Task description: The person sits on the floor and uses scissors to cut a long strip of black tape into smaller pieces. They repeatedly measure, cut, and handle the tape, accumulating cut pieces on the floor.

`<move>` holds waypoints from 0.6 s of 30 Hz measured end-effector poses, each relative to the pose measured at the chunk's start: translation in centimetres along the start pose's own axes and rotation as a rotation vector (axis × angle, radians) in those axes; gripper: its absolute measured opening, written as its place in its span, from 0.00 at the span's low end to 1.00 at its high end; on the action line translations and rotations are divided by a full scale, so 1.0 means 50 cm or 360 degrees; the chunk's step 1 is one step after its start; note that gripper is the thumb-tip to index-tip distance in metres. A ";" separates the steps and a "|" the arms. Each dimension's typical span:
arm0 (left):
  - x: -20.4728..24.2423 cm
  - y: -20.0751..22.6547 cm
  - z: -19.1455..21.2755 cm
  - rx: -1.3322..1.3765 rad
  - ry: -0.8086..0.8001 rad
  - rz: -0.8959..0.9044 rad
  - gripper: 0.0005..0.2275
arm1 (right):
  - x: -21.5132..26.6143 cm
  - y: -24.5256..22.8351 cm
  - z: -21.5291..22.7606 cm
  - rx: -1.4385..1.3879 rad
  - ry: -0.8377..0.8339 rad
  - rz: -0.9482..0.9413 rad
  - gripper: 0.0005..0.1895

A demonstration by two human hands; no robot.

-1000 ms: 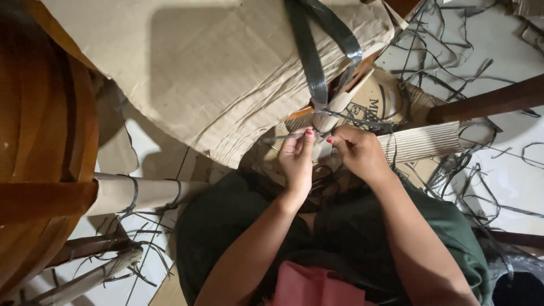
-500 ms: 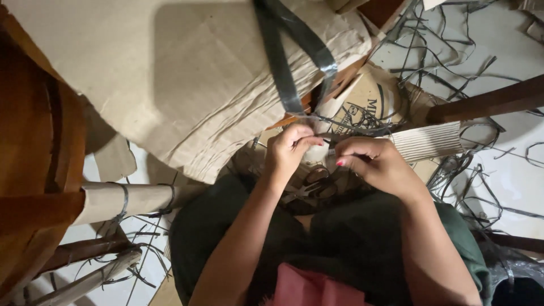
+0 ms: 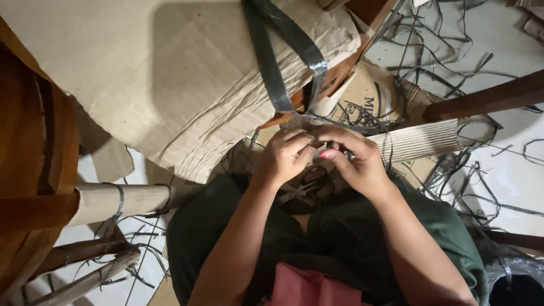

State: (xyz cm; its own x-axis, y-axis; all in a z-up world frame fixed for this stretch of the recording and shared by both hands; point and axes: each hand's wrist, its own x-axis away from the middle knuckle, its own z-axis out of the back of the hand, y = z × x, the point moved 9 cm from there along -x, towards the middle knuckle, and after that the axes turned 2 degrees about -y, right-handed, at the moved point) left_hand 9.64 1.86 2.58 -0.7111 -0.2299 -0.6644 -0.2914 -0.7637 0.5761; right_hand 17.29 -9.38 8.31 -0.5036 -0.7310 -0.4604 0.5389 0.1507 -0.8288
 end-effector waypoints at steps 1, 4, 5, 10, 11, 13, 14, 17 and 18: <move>-0.001 0.002 0.005 -0.0001 0.0002 0.0001 0.04 | 0.005 0.009 -0.005 0.0000 -0.0002 0.0001 0.11; -0.003 0.009 0.002 0.0034 -0.0061 0.0007 0.01 | 0.021 0.038 -0.014 0.0187 0.0012 0.0026 0.15; -0.003 0.009 0.005 0.0054 -0.0014 0.0031 0.01 | 0.027 0.047 -0.013 0.0232 0.0053 0.0050 0.10; 0.009 0.006 0.025 0.0136 0.0178 0.0199 0.01 | 0.033 0.060 -0.011 0.0287 0.0130 -0.0011 0.02; 0.012 0.001 0.032 0.0157 0.0236 0.0301 0.01 | 0.033 0.061 -0.012 0.0291 0.0126 -0.0001 0.02; 0.017 -0.003 0.035 0.0182 0.0290 0.0400 0.02 | 0.034 0.061 -0.013 0.0300 0.0128 0.0006 0.01; 0.023 -0.008 0.037 0.0163 0.0321 0.0442 0.03 | 0.034 0.060 -0.015 0.0302 0.0125 0.0016 0.02; 0.030 -0.011 0.045 0.0142 0.0356 0.0542 0.04 | 0.036 0.054 -0.021 0.0303 0.0134 0.0040 0.04; 0.031 -0.013 0.046 0.0141 0.0358 0.0600 0.04 | 0.036 0.052 -0.021 0.0304 0.0147 0.0052 0.04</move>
State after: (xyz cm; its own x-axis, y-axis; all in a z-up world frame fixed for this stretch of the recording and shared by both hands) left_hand 7.25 3.39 2.30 -0.6240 -0.6153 -0.4817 -0.0995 -0.5489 0.8299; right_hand 17.06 -9.62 5.00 -0.5386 -0.6625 -0.5206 0.6699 0.0381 -0.7415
